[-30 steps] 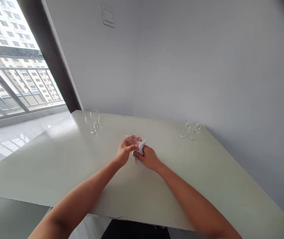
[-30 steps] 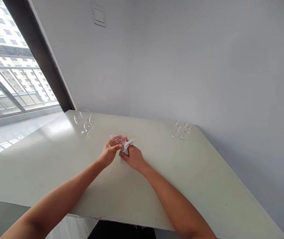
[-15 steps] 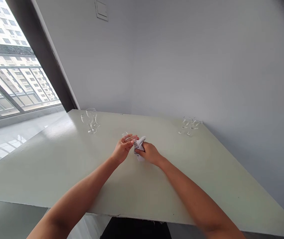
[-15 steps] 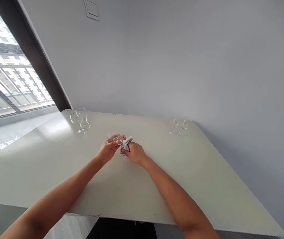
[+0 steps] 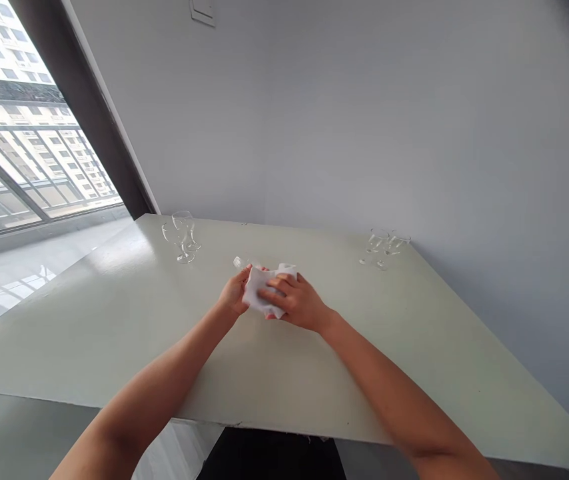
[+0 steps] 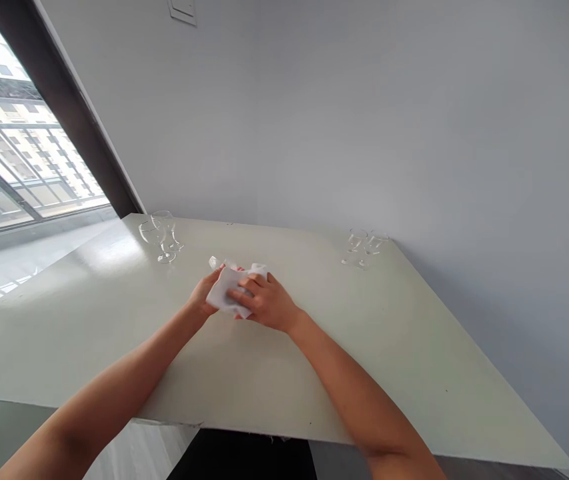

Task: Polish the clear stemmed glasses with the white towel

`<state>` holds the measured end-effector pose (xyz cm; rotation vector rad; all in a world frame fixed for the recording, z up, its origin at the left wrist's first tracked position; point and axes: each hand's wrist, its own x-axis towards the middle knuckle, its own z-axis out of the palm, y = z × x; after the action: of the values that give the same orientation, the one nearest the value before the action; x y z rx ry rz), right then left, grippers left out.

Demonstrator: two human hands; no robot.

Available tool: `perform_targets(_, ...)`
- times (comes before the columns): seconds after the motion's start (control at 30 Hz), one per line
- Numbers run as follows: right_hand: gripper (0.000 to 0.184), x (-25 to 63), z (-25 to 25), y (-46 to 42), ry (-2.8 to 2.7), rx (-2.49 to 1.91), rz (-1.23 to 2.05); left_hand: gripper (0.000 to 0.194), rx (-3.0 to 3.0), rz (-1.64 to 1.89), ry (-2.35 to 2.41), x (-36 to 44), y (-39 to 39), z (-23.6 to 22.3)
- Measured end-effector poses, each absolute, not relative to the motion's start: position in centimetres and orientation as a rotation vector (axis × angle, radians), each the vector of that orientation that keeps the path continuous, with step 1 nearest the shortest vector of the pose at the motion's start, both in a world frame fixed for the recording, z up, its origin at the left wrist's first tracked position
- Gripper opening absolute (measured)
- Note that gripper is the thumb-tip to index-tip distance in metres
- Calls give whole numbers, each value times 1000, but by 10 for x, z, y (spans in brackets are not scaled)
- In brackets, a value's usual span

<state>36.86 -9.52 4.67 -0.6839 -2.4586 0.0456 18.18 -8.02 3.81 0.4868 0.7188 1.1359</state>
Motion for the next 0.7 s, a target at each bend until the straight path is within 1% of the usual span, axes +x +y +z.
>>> perform_targets(0.07,30,363,44,-99,-2495,-658,64,32,572,995,671,184,-86,41)
perform_targets(0.13,26,361,42,-101,-2409,-695,234,34,640,972,627,187,-90,43)
perform_targets(0.23,17,361,41,-102,-2051,-755,728,31,647,1079,594,190,-92,43)
perform_targets(0.27,17,359,41,-102,-1873,-771,922,28,629,1127,583,191,-91,43)
perform_targets(0.33,25,353,39,-102,-1471,-774,1268,24,598,1213,537,192,-91,44)
perform_targets(0.4,34,343,36,-102,-1078,-732,1512,20,592,1277,468,193,-91,46)
perform_targets(0.47,37,333,33,-103,-768,-692,1675,19,617,1341,424,194,-93,48)
perform_targets(0.53,34,326,33,-106,-571,-649,1816,23,670,1406,435,196,-95,51)
perform_targets(0.6,30,322,33,-110,-467,-603,1922,32,744,1455,495,200,-98,54)
perform_targets(0.7,25,320,34,-115,-419,-644,1966,42,844,1500,580,204,-103,57)
